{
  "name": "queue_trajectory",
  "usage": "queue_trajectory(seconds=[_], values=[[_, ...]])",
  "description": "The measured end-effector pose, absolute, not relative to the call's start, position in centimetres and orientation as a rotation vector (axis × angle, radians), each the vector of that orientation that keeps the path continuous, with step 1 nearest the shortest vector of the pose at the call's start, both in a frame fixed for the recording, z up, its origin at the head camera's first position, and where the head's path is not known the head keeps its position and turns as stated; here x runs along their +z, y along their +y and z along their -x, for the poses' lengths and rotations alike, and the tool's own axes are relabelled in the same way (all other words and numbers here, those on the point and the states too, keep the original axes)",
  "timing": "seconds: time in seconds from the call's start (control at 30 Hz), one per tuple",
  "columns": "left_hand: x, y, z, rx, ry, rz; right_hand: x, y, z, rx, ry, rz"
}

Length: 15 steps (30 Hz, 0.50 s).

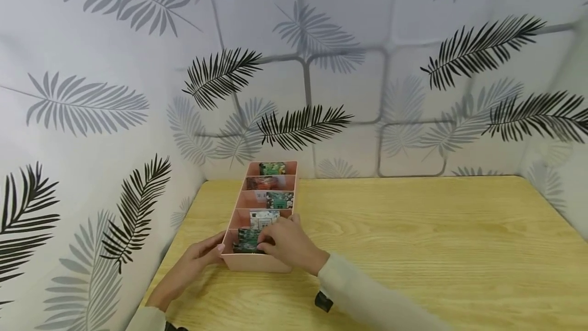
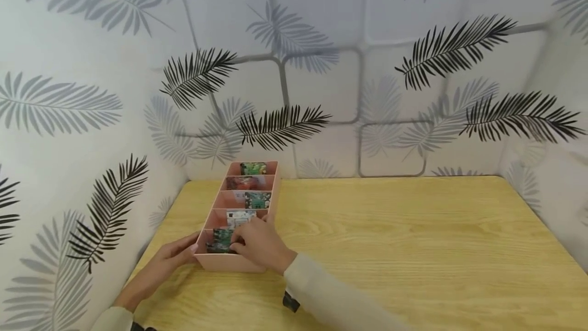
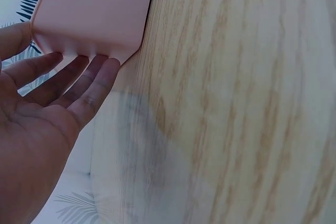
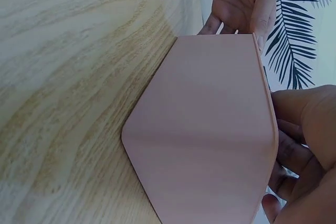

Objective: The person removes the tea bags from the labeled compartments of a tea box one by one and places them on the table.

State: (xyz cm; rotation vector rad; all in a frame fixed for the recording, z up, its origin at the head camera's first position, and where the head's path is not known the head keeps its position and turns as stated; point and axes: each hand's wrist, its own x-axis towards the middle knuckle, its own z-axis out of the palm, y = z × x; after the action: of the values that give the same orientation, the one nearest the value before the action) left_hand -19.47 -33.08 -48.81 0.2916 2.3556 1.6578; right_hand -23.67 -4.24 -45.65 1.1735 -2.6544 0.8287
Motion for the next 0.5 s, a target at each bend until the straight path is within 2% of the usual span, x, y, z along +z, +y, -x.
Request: queue_trajectory(seconds=[0.5], values=[[-48.6,-32.8,19.2,1.652,2.36,-0.264,-44.1,-2.3,23.0,1.016,-2.557,-0.956]])
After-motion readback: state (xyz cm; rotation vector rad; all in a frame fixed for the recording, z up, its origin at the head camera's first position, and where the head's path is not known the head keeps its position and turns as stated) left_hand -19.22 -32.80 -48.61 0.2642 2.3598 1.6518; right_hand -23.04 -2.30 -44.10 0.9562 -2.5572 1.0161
